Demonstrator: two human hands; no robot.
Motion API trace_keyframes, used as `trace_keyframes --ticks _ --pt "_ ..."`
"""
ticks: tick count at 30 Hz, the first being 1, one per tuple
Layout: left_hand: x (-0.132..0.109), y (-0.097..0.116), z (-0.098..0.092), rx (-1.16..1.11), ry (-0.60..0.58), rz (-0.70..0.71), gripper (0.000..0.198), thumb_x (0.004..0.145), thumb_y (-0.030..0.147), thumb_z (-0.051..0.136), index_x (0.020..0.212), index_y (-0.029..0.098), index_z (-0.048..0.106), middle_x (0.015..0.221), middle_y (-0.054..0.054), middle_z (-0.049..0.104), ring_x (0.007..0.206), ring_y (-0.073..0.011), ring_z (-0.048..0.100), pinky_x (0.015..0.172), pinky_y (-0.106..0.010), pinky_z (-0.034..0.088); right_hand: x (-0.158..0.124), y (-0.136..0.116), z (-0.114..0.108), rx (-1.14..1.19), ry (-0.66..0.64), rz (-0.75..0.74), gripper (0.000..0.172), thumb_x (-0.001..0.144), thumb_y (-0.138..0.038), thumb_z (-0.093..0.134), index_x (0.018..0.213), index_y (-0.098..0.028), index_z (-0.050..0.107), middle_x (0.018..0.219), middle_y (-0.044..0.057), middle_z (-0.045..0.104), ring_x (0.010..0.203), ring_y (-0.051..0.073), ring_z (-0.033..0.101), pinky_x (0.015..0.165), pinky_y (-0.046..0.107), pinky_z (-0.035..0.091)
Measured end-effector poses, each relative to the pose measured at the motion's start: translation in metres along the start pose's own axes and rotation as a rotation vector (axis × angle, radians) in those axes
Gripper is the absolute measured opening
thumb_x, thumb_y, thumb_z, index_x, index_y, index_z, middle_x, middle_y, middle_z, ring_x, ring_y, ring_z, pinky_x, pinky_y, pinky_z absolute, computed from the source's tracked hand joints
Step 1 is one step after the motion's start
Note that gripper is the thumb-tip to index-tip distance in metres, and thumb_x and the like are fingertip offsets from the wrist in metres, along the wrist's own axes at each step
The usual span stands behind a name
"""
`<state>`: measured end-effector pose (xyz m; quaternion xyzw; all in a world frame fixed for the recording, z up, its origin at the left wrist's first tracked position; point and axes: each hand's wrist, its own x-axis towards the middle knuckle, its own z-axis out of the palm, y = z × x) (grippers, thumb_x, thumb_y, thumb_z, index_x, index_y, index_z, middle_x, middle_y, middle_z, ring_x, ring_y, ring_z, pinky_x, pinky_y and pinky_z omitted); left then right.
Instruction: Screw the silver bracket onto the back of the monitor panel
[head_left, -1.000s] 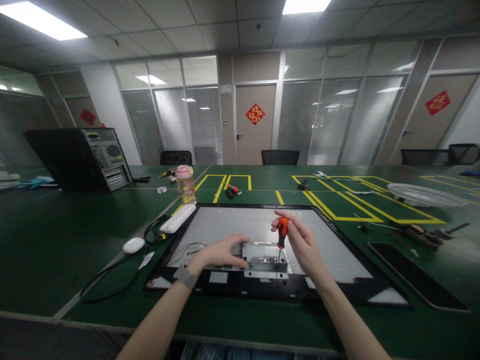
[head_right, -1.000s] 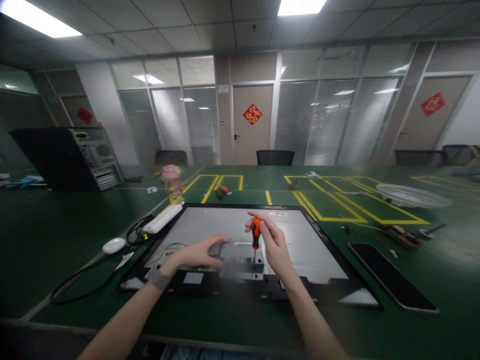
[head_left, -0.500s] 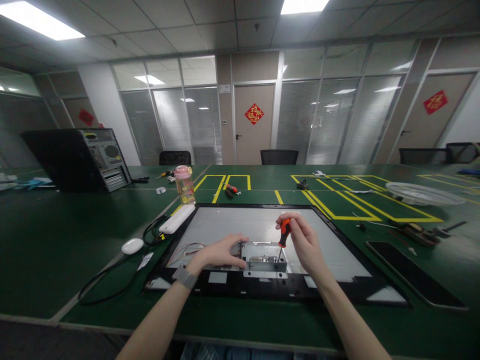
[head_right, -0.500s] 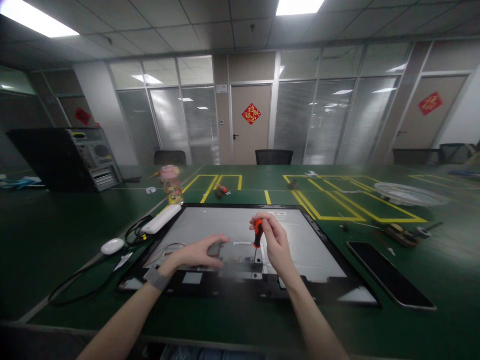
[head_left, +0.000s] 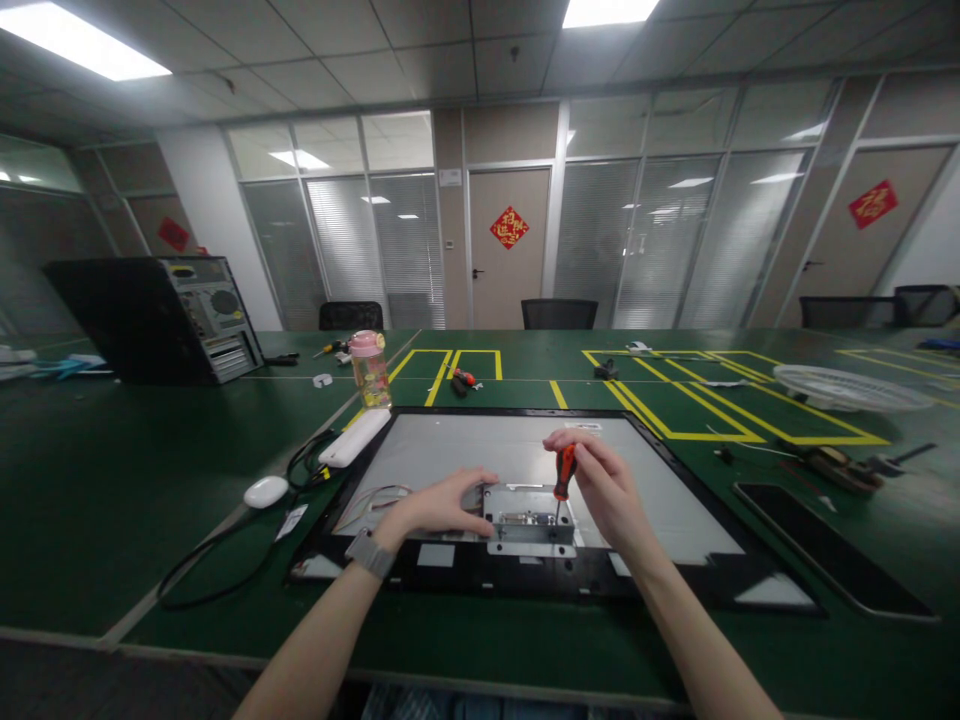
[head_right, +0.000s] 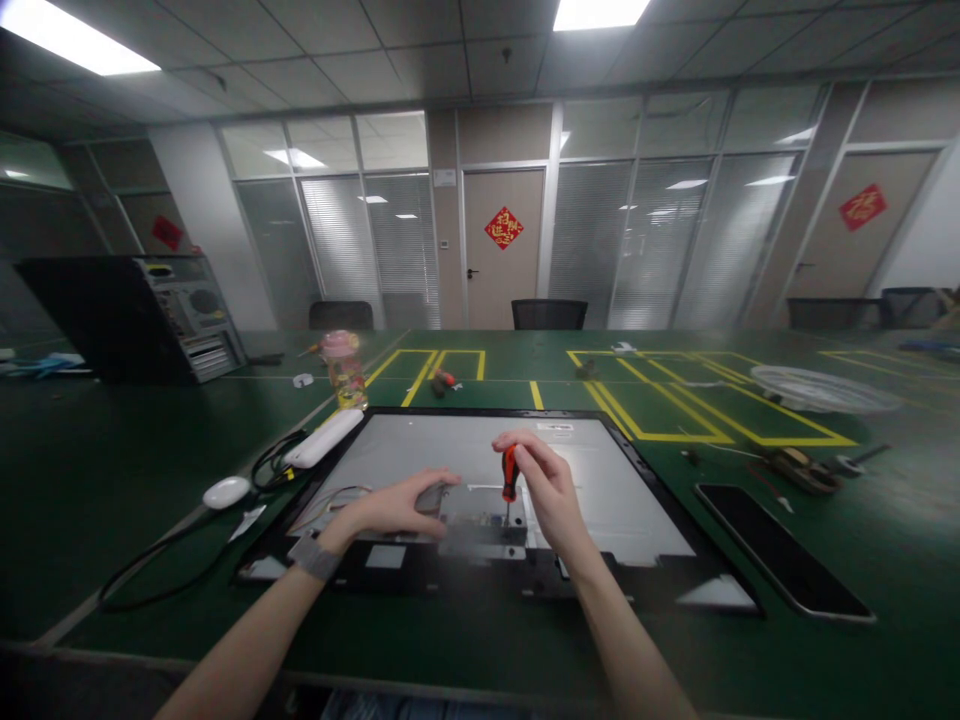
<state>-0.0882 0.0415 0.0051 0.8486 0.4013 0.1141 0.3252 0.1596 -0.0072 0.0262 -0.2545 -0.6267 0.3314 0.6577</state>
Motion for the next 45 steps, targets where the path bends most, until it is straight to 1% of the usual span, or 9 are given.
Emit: trace_keyframes --ticks 3,8,12,17,22,27,33,38,45 --pt "0.001 0.0 0.001 0.009 0.005 0.015 0.08 0.067 0.048 0.076 0.136 0.023 0.044 0.145 -0.008 0.041 0.136 -0.029 0.034 0.113 -0.037 0.025 0.0 0.002 -0.002 -0.022 0.031 -0.017 0.014 0.084 -0.037 0.063 0.08 -0.025 0.07 0.09 0.004 0.059 0.089 0.022 0.057 0.082 0.037 0.048" --pt "0.0 0.001 0.0 0.0 0.007 0.019 0.079 0.067 0.046 0.076 0.136 0.023 0.044 0.145 -0.008 0.042 0.136 -0.0289 0.034 0.113 -0.037 0.025 0.0 -0.002 0.0 0.083 0.022 0.074 0.023 0.09 -0.041 0.055 0.103 -0.025 0.067 0.081 0.003 0.063 0.074 0.018 0.059 0.069 0.033 0.049" --pt "0.0 0.002 0.0 0.003 0.005 0.021 0.079 0.067 0.046 0.076 0.136 0.024 0.044 0.144 -0.008 0.042 0.136 -0.0288 0.034 0.113 -0.036 0.026 0.0 -0.006 0.007 0.156 0.018 0.102 0.026 0.092 -0.045 0.049 0.093 -0.024 0.064 0.074 0.002 0.061 0.066 0.018 0.057 0.065 0.033 0.049" --pt "0.0 0.0 0.0 0.003 0.001 0.02 0.08 0.067 0.048 0.076 0.136 0.024 0.045 0.145 -0.008 0.041 0.137 -0.0286 0.031 0.114 -0.037 0.024 0.001 -0.002 0.002 0.025 0.078 0.035 0.02 0.086 -0.042 0.06 0.081 -0.023 0.065 0.08 0.002 0.059 0.081 0.02 0.059 0.077 0.034 0.049" --pt "-0.001 0.0 0.0 -0.001 -0.001 0.001 0.081 0.066 0.05 0.075 0.136 0.025 0.044 0.146 -0.008 0.04 0.138 -0.0292 0.031 0.114 -0.039 0.024 0.002 0.001 -0.003 0.022 0.095 0.045 0.023 0.092 -0.042 0.051 0.096 -0.024 0.064 0.079 0.003 0.063 0.074 0.019 0.061 0.073 0.035 0.05" --pt "0.0 -0.001 0.0 0.007 0.001 0.009 0.081 0.066 0.05 0.075 0.136 0.024 0.044 0.148 -0.009 0.038 0.138 -0.0294 0.031 0.114 -0.039 0.023 0.002 0.0 -0.004 -0.033 0.102 -0.023 0.02 0.088 -0.039 0.058 0.079 -0.023 0.067 0.089 0.004 0.062 0.088 0.021 0.059 0.085 0.037 0.047" --pt "0.0 -0.001 0.0 0.006 0.005 0.012 0.08 0.067 0.05 0.075 0.136 0.025 0.045 0.147 -0.008 0.039 0.138 -0.0293 0.03 0.115 -0.04 0.023 0.001 0.0 -0.002 0.045 0.046 0.087 0.024 0.09 -0.041 0.056 0.105 -0.025 0.066 0.086 0.005 0.067 0.08 0.021 0.062 0.074 0.037 0.05" --pt "0.002 -0.004 0.002 0.014 0.01 0.018 0.082 0.066 0.052 0.075 0.136 0.024 0.044 0.147 -0.009 0.039 0.138 -0.029 0.03 0.115 -0.039 0.022 0.0 0.001 -0.002 -0.001 0.067 0.018 0.02 0.086 -0.042 0.06 0.085 -0.024 0.069 0.09 0.005 0.063 0.09 0.023 0.06 0.08 0.036 0.049" --pt "0.002 -0.006 0.002 0.006 0.003 0.019 0.083 0.066 0.053 0.075 0.137 0.024 0.043 0.147 -0.009 0.039 0.136 -0.0296 0.033 0.113 -0.038 0.026 0.0 -0.003 0.002 0.124 0.032 0.108 0.024 0.091 -0.042 0.052 0.099 -0.025 0.066 0.081 0.003 0.065 0.075 0.019 0.061 0.07 0.033 0.049"
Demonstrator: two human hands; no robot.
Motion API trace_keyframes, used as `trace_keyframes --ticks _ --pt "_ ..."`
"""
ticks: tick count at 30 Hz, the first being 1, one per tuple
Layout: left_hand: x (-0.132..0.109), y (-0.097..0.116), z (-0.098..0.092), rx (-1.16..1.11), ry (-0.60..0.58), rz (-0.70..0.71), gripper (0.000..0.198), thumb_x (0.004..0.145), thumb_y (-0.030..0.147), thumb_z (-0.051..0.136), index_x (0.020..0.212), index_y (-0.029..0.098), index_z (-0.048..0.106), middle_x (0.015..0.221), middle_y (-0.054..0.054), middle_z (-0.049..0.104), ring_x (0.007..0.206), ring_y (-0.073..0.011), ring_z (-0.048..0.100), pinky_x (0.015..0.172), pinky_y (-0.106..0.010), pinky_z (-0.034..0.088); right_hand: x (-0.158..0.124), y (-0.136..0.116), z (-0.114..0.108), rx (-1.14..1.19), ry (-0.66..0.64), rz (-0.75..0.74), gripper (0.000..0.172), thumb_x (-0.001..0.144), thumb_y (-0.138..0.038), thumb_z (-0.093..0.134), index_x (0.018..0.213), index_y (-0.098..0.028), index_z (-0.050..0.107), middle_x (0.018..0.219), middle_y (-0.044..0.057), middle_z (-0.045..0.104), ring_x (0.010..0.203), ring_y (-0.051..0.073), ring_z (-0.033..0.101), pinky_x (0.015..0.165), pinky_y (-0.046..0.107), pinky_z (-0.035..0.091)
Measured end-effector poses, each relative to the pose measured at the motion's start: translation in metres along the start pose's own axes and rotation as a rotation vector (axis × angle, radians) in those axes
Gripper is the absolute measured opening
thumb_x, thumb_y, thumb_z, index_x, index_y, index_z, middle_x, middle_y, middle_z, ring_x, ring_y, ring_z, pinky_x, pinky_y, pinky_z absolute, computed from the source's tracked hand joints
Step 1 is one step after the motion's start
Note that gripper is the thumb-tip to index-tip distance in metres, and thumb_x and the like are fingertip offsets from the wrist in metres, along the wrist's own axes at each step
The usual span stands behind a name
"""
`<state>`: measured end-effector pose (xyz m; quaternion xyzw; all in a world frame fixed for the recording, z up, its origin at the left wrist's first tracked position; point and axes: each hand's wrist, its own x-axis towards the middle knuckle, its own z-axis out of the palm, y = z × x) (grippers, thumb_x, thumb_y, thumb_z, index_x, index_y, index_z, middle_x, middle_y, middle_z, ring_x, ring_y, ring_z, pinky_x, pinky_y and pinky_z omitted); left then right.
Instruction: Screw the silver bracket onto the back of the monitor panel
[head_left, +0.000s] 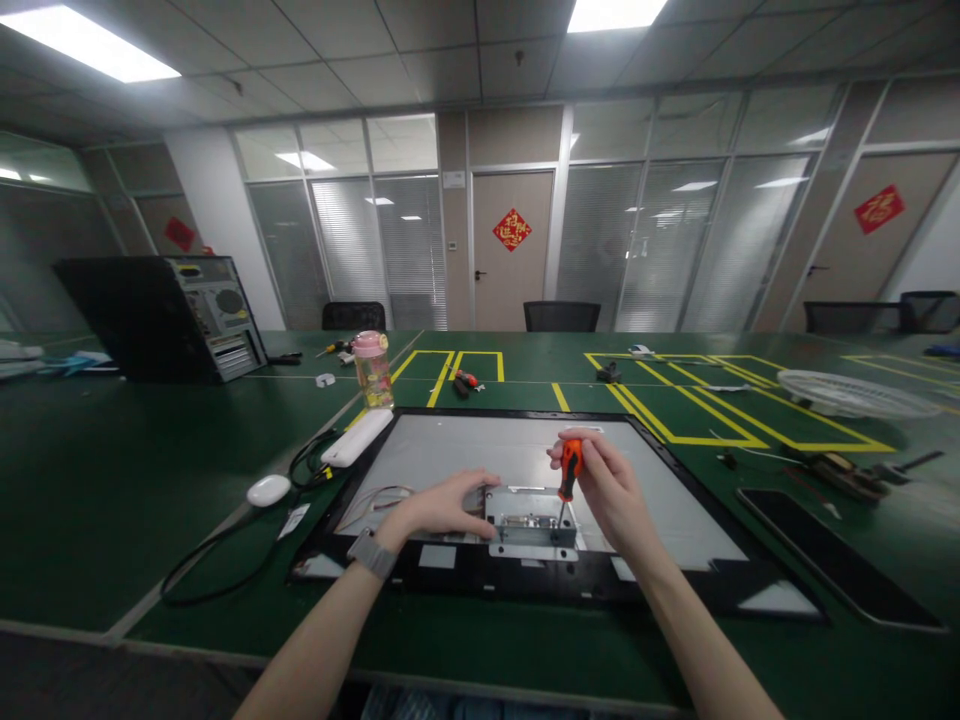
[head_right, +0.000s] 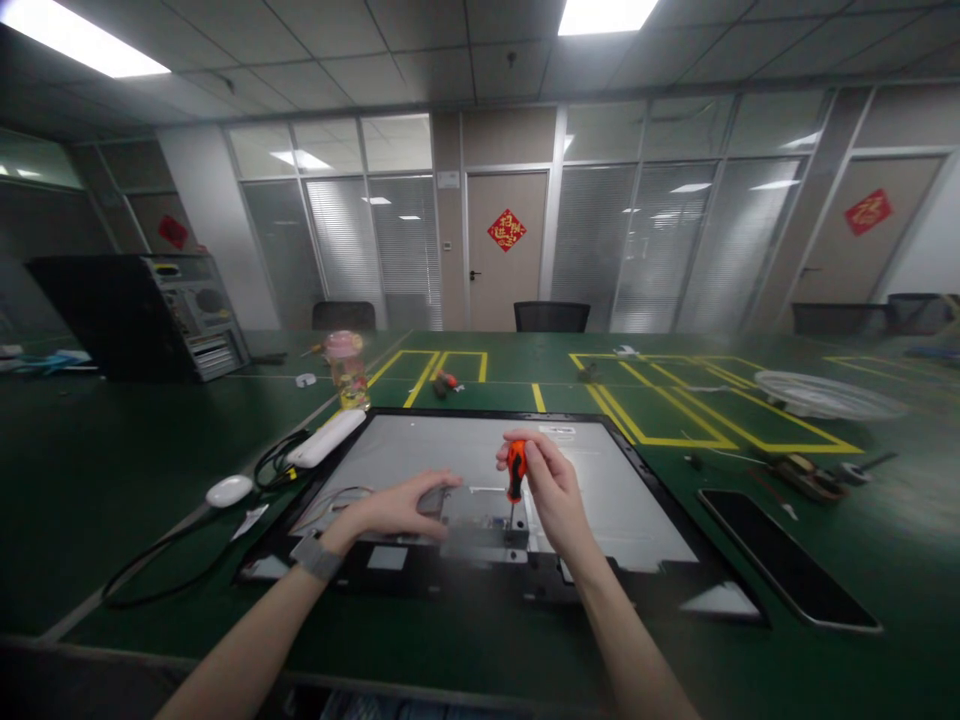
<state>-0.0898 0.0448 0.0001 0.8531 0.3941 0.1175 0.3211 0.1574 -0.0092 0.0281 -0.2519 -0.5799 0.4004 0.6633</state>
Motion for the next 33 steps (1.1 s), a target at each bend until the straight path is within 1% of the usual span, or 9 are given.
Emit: trace_keyframes --ticks 3,6,11,14,17,20,24,28,33 --pt "0.0 0.001 0.0 0.001 0.001 -0.001 0.083 0.066 0.053 0.075 0.138 0.024 0.043 0.146 -0.009 0.039 0.136 -0.0297 0.033 0.113 -0.038 0.026 0.0 0.001 0.0 -0.011 0.017 -0.028 0.022 0.091 -0.041 0.053 0.092 -0.025 0.068 0.085 0.004 0.065 0.082 0.02 0.06 0.076 0.033 0.048" --pt "-0.001 0.002 -0.001 0.002 0.006 0.0 0.082 0.067 0.053 0.075 0.137 0.024 0.044 0.145 -0.009 0.041 0.135 -0.0298 0.035 0.113 -0.039 0.027 0.0 0.005 -0.005 -0.109 0.053 -0.06 0.016 0.083 -0.039 0.065 0.091 -0.026 0.069 0.095 0.004 0.064 0.091 0.021 0.059 0.08 0.033 0.047" --pt "-0.001 0.002 -0.001 -0.002 -0.003 -0.008 0.083 0.066 0.054 0.075 0.138 0.025 0.043 0.146 -0.009 0.04 0.135 -0.0317 0.034 0.112 -0.04 0.028 0.001 0.004 -0.006 -0.114 0.061 -0.011 0.025 0.088 -0.042 0.058 0.104 -0.025 0.068 0.087 0.004 0.067 0.083 0.021 0.061 0.075 0.035 0.048" --pt "0.0 0.001 0.0 0.007 0.005 0.003 0.083 0.066 0.052 0.075 0.137 0.024 0.044 0.145 -0.01 0.041 0.135 -0.0319 0.034 0.112 -0.04 0.028 0.001 0.003 -0.003 -0.072 0.051 -0.035 0.023 0.09 -0.042 0.055 0.1 -0.025 0.068 0.088 0.005 0.067 0.086 0.021 0.062 0.078 0.036 0.048" --pt "0.001 -0.001 0.001 0.034 0.007 0.037 0.084 0.064 0.046 0.078 0.137 0.022 0.044 0.143 -0.01 0.043 0.136 -0.0314 0.033 0.113 -0.041 0.026 0.001 0.005 -0.005 -0.104 0.065 -0.055 0.018 0.083 -0.04 0.066 0.093 -0.026 0.07 0.094 0.003 0.065 0.089 0.021 0.061 0.08 0.034 0.047" --pt "0.001 -0.001 0.002 0.042 0.003 0.035 0.086 0.063 0.044 0.079 0.137 0.021 0.043 0.146 -0.011 0.039 0.138 -0.0312 0.029 0.114 -0.041 0.024 0.001 0.008 -0.008 -0.138 0.073 -0.033 0.019 0.078 -0.037 0.072 0.093 -0.027 0.07 0.094 0.003 0.065 0.087 0.02 0.061 0.078 0.032 0.048" --pt "0.0 0.0 0.001 0.029 0.008 0.019 0.087 0.062 0.045 0.08 0.137 0.021 0.043 0.147 -0.012 0.037 0.138 -0.0312 0.03 0.114 -0.042 0.024 0.001 0.007 -0.008 -0.161 0.056 -0.021 0.026 0.085 -0.041 0.062 0.105 -0.026 0.068 0.09 0.005 0.069 0.086 0.021 0.063 0.077 0.034 0.05" --pt "-0.001 0.003 0.001 0.029 0.011 0.022 0.085 0.063 0.044 0.079 0.137 0.021 0.044 0.145 -0.011 0.04 0.137 -0.0313 0.032 0.113 -0.041 0.024 0.001 0.007 -0.004 -0.13 0.021 -0.039 0.03 0.092 -0.041 0.052 0.114 -0.025 0.064 0.094 0.006 0.068 0.087 0.021 0.063 0.077 0.036 0.05" --pt "-0.002 0.006 0.001 0.037 0.021 0.027 0.083 0.063 0.041 0.079 0.136 0.022 0.045 0.143 -0.009 0.043 0.135 -0.0316 0.035 0.112 -0.041 0.028 0.001 0.009 -0.005 -0.153 0.061 -0.04 0.022 0.083 -0.042 0.064 0.096 -0.024 0.068 0.095 0.004 0.066 0.086 0.021 0.064 0.076 0.033 0.051"
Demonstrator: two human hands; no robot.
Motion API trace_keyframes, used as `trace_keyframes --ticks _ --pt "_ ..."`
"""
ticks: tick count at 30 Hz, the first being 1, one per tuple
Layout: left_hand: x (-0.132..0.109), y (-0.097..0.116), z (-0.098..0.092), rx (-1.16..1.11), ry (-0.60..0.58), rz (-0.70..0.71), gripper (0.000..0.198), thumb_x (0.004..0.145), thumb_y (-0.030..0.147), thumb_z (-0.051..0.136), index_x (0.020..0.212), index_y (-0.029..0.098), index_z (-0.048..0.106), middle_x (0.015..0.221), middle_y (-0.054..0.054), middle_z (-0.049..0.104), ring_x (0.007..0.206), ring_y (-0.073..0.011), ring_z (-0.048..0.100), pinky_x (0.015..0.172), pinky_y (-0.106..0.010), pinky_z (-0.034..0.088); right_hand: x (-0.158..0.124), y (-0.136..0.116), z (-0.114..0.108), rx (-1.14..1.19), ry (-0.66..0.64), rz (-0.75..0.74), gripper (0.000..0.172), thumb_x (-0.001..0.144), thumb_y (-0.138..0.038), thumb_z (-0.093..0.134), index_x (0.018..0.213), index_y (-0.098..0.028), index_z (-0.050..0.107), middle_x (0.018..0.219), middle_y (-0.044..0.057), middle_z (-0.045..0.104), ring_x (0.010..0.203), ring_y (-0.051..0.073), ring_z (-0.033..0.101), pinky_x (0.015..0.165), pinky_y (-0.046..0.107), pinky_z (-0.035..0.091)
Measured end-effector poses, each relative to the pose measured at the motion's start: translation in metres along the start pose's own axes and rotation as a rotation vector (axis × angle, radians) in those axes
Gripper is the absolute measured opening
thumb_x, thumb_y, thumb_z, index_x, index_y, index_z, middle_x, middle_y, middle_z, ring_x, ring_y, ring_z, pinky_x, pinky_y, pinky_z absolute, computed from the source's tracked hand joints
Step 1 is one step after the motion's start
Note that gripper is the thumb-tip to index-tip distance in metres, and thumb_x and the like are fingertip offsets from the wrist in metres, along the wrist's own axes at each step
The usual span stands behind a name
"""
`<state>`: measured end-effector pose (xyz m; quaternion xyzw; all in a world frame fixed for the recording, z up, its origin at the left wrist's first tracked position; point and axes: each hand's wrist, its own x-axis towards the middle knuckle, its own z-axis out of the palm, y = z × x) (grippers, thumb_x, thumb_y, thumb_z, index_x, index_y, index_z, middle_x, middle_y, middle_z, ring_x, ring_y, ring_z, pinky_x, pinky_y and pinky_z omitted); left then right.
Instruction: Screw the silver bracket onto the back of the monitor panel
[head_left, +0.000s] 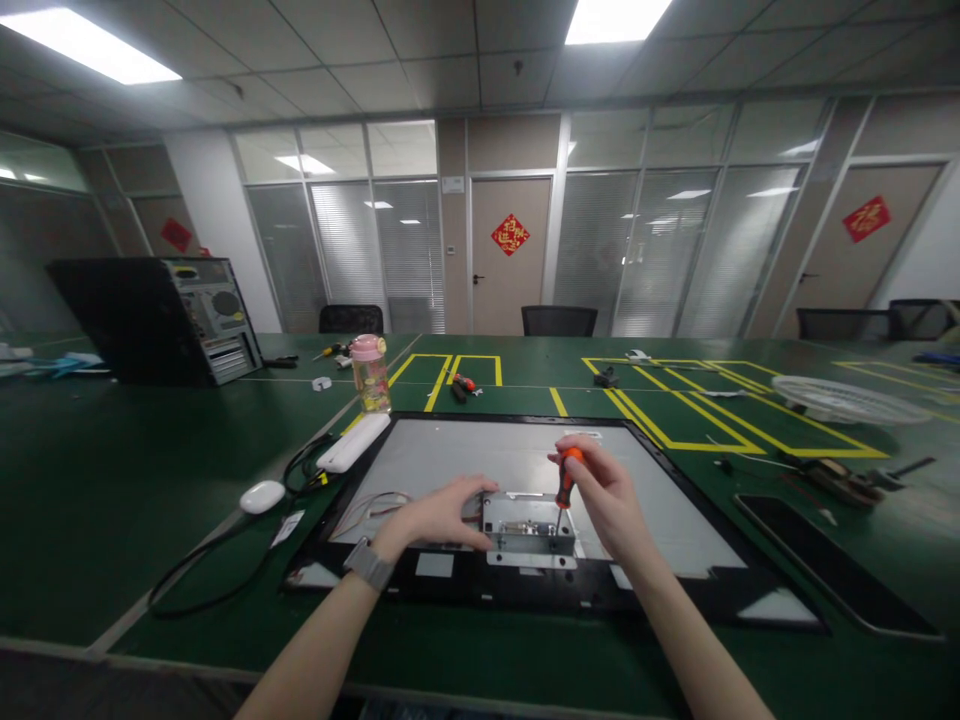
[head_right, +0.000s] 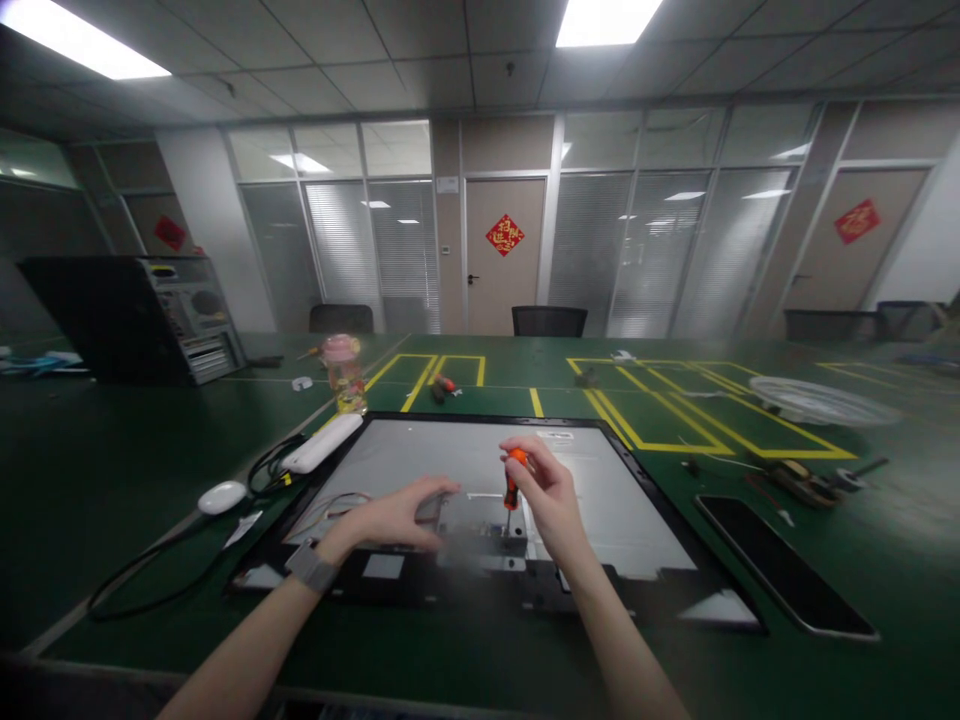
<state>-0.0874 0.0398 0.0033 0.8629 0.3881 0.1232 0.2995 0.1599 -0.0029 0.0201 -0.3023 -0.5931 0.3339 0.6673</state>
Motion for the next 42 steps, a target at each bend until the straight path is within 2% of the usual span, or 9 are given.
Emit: trace_keyframes --ticks 10,13,17,21,25,30,34,38,42 --pt "-0.0023 0.004 -0.0003 -0.009 0.0 -0.024 0.082 0.062 0.039 0.08 0.135 0.024 0.045 0.144 -0.009 0.041 0.137 -0.0313 0.031 0.113 -0.041 0.025 -0.0001 -0.0064 0.0019 -0.086 0.025 -0.039 0.029 0.092 -0.04 0.051 0.111 -0.024 0.064 0.088 0.005 0.067 0.083 0.02 0.062 0.079 0.034 0.049" --pt "-0.0017 0.001 0.0014 -0.023 0.014 -0.007 0.084 0.061 0.039 0.08 0.135 0.024 0.045 0.142 -0.008 0.044 0.133 -0.031 0.037 0.112 -0.041 0.027 0.0 -0.007 0.0018 -0.087 -0.01 -0.035 0.025 0.089 -0.039 0.057 0.108 -0.024 0.062 0.091 0.005 0.066 0.083 0.019 0.063 0.076 0.033 0.051" --pt "-0.0009 -0.0019 0.0023 -0.025 0.005 -0.027 0.086 0.061 0.04 0.08 0.137 0.024 0.044 0.146 -0.009 0.039 0.137 -0.0328 0.031 0.114 -0.043 0.023 0.0001 -0.0067 0.0008 -0.111 -0.038 -0.04 0.019 0.089 -0.037 0.057 0.102 -0.023 0.06 0.089 0.004 0.064 0.078 0.018 0.064 0.072 0.031 0.053" --pt "-0.002 0.0019 0.0004 -0.029 0.004 -0.035 0.085 0.061 0.038 0.08 0.137 0.023 0.044 0.146 -0.01 0.039 0.138 -0.0327 0.028 0.114 -0.044 0.022 -0.0013 -0.0064 0.0026 -0.144 -0.011 -0.07 0.017 0.089 -0.036 0.056 0.101 -0.023 0.059 0.09 0.004 0.063 0.076 0.018 0.064 0.071 0.031 0.054" --pt "-0.0024 0.0032 -0.0003 -0.043 0.007 -0.027 0.085 0.061 0.036 0.08 0.137 0.023 0.045 0.142 -0.009 0.044 0.132 -0.0314 0.038 0.112 -0.042 0.027 -0.0033 -0.007 0.0063 -0.174 0.012 -0.074 0.017 0.089 -0.035 0.056 0.1 -0.023 0.059 0.09 0.004 0.062 0.074 0.018 0.064 0.067 0.03 0.054" --pt "-0.0002 -0.0032 0.0021 -0.028 0.005 -0.06 0.088 0.059 0.038 0.081 0.138 0.023 0.044 0.147 -0.011 0.038 0.138 -0.0342 0.029 0.115 -0.045 0.02 -0.0035 -0.0043 0.0069 -0.333 0.073 -0.175 0.015 0.084 -0.031 0.063 0.097 -0.022 0.062 0.088 0.004 0.062 0.076 0.019 0.062 0.069 0.031 0.051" --pt "-0.0001 -0.0049 0.0029 -0.032 0.01 -0.058 0.087 0.059 0.043 0.081 0.136 0.024 0.045 0.147 -0.011 0.039 0.137 -0.0342 0.03 0.114 -0.044 0.022 -0.0024 -0.0014 0.005 -0.438 0.148 -0.242 0.014 0.081 -0.029 0.066 0.093 -0.022 0.061 0.079 0.002 0.057 0.07 0.018 0.057 0.067 0.031 0.048" --pt "-0.0005 -0.0047 0.0028 -0.039 0.012 -0.069 0.088 0.058 0.04 0.081 0.137 0.023 0.045 0.147 -0.011 0.039 0.137 -0.0344 0.029 0.114 -0.045 0.022 -0.0027 -0.0019 0.0052 -0.426 0.165 -0.259 0.01 0.084 -0.03 0.063 0.09 -0.022 0.06 0.08 0.002 0.057 0.072 0.018 0.056 0.068 0.031 0.048" --pt "-0.0001 -0.0047 0.0028 -0.029 0.006 -0.07 0.088 0.058 0.04 0.081 0.137 0.023 0.044 0.148 -0.01 0.037 0.137 -0.0341 0.029 0.114 -0.044 0.021 -0.0049 -0.0032 0.0084 -0.327 0.118 -0.187 0.014 0.09 -0.034 0.054 0.095 -0.022 0.061 0.083 0.003 0.059 0.069 0.017 0.058 0.062 0.029 0.049"
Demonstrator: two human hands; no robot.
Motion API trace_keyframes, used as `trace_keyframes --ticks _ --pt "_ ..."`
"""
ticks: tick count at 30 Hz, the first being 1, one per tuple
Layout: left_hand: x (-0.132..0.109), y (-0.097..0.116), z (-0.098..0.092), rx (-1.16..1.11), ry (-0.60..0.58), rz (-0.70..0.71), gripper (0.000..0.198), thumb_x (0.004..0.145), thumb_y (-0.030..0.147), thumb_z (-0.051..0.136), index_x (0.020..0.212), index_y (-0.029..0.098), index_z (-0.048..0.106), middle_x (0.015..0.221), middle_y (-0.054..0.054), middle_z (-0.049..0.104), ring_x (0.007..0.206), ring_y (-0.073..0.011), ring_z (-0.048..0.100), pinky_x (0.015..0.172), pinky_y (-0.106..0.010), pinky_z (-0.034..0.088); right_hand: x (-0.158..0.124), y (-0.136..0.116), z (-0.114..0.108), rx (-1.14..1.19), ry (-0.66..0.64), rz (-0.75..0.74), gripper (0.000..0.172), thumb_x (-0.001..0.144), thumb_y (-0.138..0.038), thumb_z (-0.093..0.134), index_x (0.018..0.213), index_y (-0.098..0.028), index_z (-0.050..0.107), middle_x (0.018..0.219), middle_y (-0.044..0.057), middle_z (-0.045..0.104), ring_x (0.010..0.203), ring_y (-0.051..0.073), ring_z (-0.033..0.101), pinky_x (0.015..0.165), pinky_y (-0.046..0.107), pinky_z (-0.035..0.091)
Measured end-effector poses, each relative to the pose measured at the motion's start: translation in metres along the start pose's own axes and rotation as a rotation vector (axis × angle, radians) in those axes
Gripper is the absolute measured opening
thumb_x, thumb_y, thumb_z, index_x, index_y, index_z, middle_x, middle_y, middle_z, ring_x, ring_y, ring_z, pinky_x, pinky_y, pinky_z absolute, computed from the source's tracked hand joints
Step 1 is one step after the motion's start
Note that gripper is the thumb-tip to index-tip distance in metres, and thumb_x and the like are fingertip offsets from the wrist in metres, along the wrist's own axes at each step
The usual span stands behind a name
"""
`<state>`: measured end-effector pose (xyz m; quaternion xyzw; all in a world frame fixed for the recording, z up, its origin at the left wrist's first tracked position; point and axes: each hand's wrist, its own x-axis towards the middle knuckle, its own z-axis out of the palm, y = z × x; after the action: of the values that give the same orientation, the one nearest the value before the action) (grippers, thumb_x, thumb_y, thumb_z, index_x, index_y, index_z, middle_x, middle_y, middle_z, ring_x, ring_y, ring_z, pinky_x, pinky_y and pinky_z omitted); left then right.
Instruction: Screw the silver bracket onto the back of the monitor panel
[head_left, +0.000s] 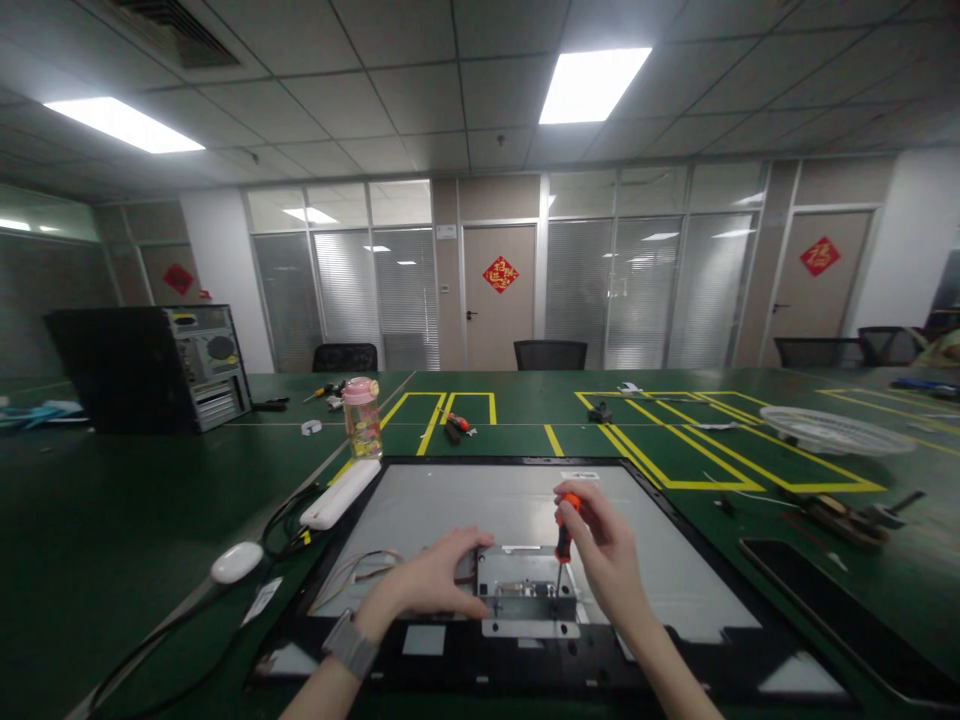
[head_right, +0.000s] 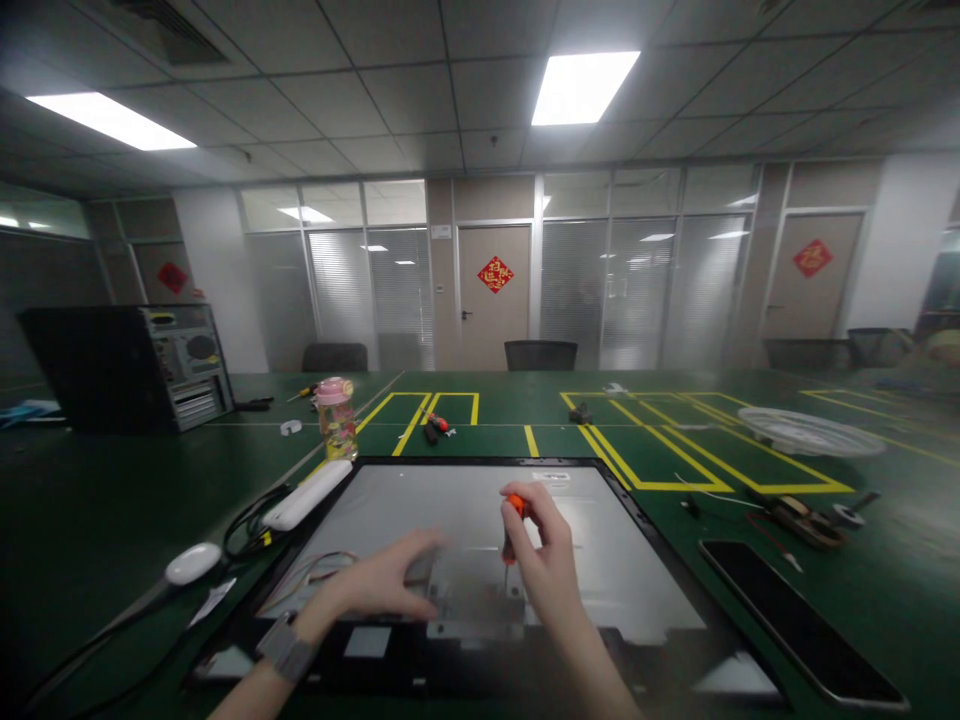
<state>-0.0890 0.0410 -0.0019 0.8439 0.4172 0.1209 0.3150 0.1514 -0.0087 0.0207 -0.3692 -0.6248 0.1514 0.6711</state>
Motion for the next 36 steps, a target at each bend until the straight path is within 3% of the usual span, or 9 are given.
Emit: trace_keyframes --ticks 3,6,11,18,23,36 --pt "-0.0003 0.0013 -0.0002 0.009 0.001 -0.001 0.087 0.059 0.04 0.08 0.137 0.023 0.045 0.147 -0.01 0.038 0.137 -0.0342 0.031 0.114 -0.044 0.022 -0.0005 0.0 0.0015 -0.017 -0.018 0.007 0.018 0.09 -0.034 0.054 0.102 -0.023 0.061 0.089 0.005 0.062 0.074 0.019 0.06 0.065 0.03 0.05" --pt "-0.001 0.0033 -0.0007 0.007 0.005 0.013 0.085 0.06 0.039 0.08 0.136 0.022 0.046 0.145 -0.011 0.04 0.135 -0.0332 0.035 0.113 -0.043 0.024 0.0014 0.0006 0.0004 -0.084 -0.01 -0.065 0.015 0.085 -0.032 0.062 0.097 -0.023 0.063 0.088 0.005 0.062 0.08 0.021 0.059 0.073 0.032 0.049" --pt "-0.0018 0.0053 -0.0013 0.005 0.005 0.006 0.085 0.06 0.038 0.079 0.136 0.022 0.045 0.146 -0.011 0.04 0.135 -0.0322 0.034 0.113 -0.042 0.024 0.0046 -0.0003 -0.0031 -0.066 -0.005 -0.049 0.012 0.084 -0.031 0.063 0.091 -0.022 0.063 0.081 0.003 0.059 0.075 0.019 0.058 0.07 0.032 0.049" --pt "-0.0006 0.0013 -0.0002 -0.004 0.005 0.016 0.085 0.06 0.038 0.079 0.136 0.024 0.045 0.147 -0.01 0.038 0.136 -0.0319 0.033 0.114 -0.043 0.023 0.0033 0.0003 -0.002 -0.014 0.001 0.006 0.026 0.082 -0.031 0.065 0.106 -0.023 0.062 0.087 0.004 0.063 0.079 0.02 0.062 0.071 0.032 0.052" --pt "-0.0009 0.0023 -0.0006 -0.01 0.001 0.027 0.085 0.061 0.039 0.079 0.136 0.023 0.044 0.145 -0.009 0.04 0.135 -0.0318 0.034 0.114 -0.041 0.024 0.0043 0.0003 -0.0033 -0.026 -0.005 -0.007 0.016 0.082 -0.033 0.064 0.093 -0.022 0.065 0.085 0.005 0.063 0.08 0.021 0.062 0.072 0.033 0.052" --pt "-0.0001 -0.0018 0.0012 -0.004 0.004 0.016 0.087 0.06 0.038 0.081 0.138 0.024 0.043 0.148 -0.011 0.037 0.138 -0.0332 0.029 0.114 -0.044 0.021 0.0044 -0.0069 -0.0058 -0.107 -0.038 -0.118 0.009 0.085 -0.03 0.061 0.091 -0.023 0.063 0.09 0.005 0.059 0.087 0.023 0.058 0.078 0.035 0.046"
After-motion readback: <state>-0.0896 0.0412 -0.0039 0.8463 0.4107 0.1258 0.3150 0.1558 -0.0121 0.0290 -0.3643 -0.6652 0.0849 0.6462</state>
